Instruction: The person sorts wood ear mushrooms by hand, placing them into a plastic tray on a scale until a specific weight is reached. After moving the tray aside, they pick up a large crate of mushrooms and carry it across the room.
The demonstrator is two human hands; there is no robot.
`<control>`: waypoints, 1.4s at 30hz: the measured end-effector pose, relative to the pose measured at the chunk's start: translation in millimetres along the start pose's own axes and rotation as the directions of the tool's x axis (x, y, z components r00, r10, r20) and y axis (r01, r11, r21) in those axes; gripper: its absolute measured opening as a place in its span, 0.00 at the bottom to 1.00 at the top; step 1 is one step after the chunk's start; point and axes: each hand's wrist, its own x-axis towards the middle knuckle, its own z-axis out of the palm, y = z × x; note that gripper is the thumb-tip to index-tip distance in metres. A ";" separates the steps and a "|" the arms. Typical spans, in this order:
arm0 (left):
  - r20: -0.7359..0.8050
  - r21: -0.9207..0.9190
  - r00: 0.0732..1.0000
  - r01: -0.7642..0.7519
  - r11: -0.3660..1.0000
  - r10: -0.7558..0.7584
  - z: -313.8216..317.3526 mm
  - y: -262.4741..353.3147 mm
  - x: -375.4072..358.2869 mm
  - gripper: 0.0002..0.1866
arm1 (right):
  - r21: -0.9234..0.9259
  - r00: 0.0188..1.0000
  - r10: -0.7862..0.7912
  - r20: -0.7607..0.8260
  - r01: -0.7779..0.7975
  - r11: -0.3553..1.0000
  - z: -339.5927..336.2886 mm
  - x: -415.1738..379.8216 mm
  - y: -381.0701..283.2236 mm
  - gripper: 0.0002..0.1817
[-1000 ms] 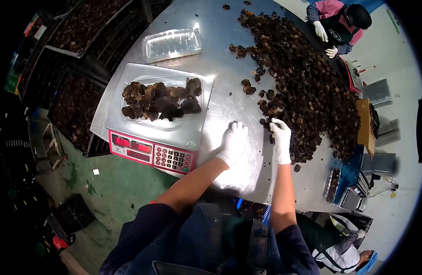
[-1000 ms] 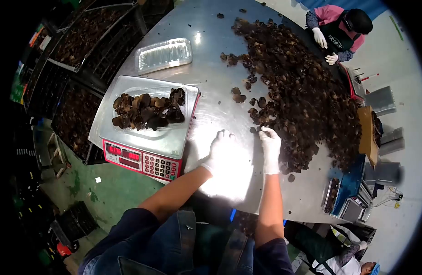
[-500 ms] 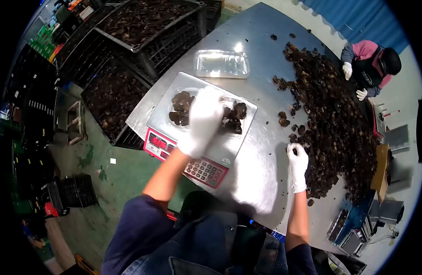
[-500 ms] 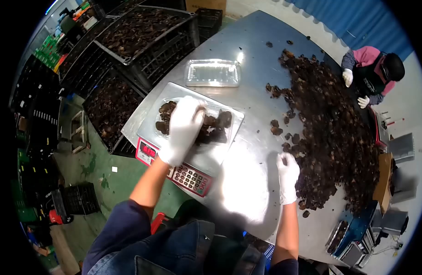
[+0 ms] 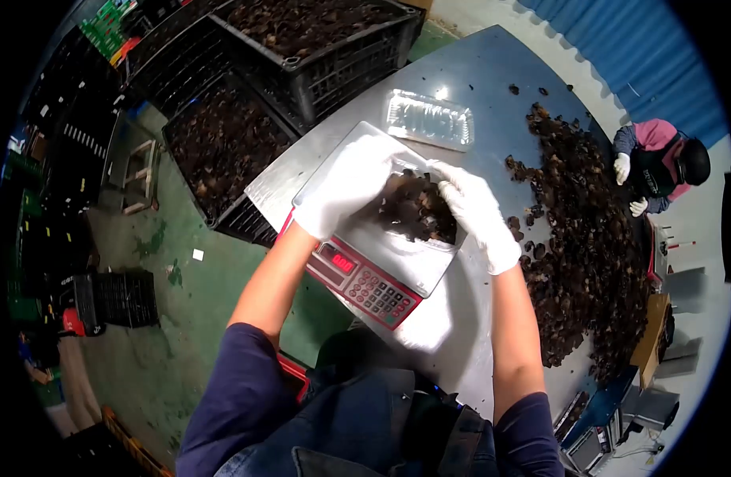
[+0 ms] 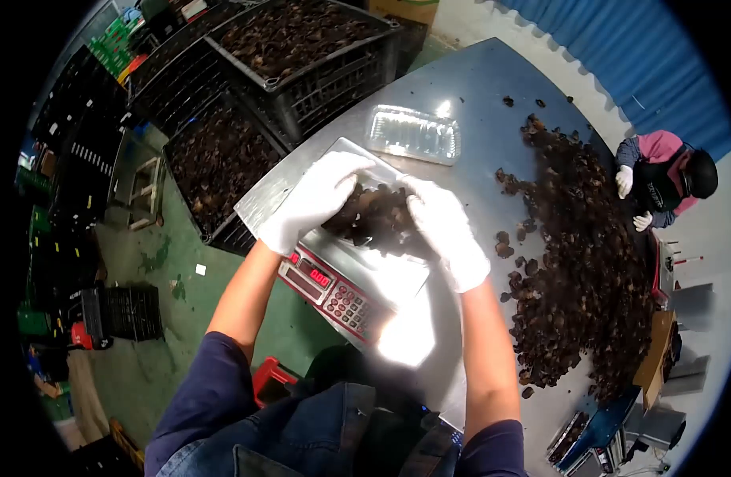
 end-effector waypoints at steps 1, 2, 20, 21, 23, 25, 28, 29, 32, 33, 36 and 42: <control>-0.034 0.048 0.999 -0.021 0.999 0.022 -10.6 -1.4 -7.2 0.16 | 0.100 0.996 0.031 -0.085 -0.023 0.995 -3.1 -5.7 -4.1 0.19; -0.067 0.096 0.996 -0.046 0.994 0.052 -21.8 -3.5 -13.3 0.16 | 0.198 0.983 0.071 -0.171 -0.036 0.980 -6.4 -13.4 -6.9 0.18; -0.064 0.057 0.991 0.125 0.990 -0.121 29.1 83.4 -114.6 0.14 | -0.420 0.720 0.392 -0.573 -0.669 0.614 115.4 -167.3 142.6 0.35; -0.042 0.061 0.996 0.084 0.995 -0.082 32.2 87.6 -112.8 0.14 | -0.435 0.645 0.453 -0.616 -0.757 0.487 113.3 -215.5 132.9 0.35; 0.003 0.065 1.000 0.020 0.998 -0.020 36.6 88.6 -113.6 0.14 | -0.154 0.335 0.538 -0.773 -0.923 0.354 118.6 -331.2 122.9 0.33; 0.031 0.000 0.999 0.024 1.000 -0.024 44.9 91.0 -116.9 0.14 | -0.298 0.217 0.561 -0.799 -0.953 -0.056 132.4 -494.1 103.3 0.29; 0.135 -0.110 0.989 0.067 0.992 -0.052 71.1 103.8 -129.4 0.14 | 0.151 -0.659 0.695 -0.288 -0.748 -0.646 127.8 -684.1 43.6 0.31; 0.208 -0.186 0.978 0.072 0.980 -0.032 85.3 112.7 -135.5 0.15 | 0.025 -0.645 0.459 -0.611 -0.595 -0.803 163.0 -741.4 42.5 0.32; 0.504 -0.303 0.840 -0.047 0.952 0.202 137.2 130.9 -158.6 0.14 | 0.004 -0.339 0.496 -0.800 -0.828 -0.560 161.8 -738.3 32.1 0.31; 0.511 -0.343 0.810 -0.115 0.932 0.287 158.9 134.0 -171.9 0.13 | -0.041 -0.152 0.485 -0.861 -0.930 -0.364 159.2 -708.7 44.3 0.31; 0.517 -0.476 0.726 -0.196 0.857 0.453 185.1 154.5 -189.6 0.11 | -0.243 0.389 0.389 -0.835 -0.895 0.374 125.6 -511.5 47.3 0.31; 0.467 -0.307 0.830 -0.172 0.936 0.306 135.2 162.2 -143.5 0.12 | -0.327 0.578 0.462 -0.672 -0.792 0.515 124.0 -396.0 96.7 0.31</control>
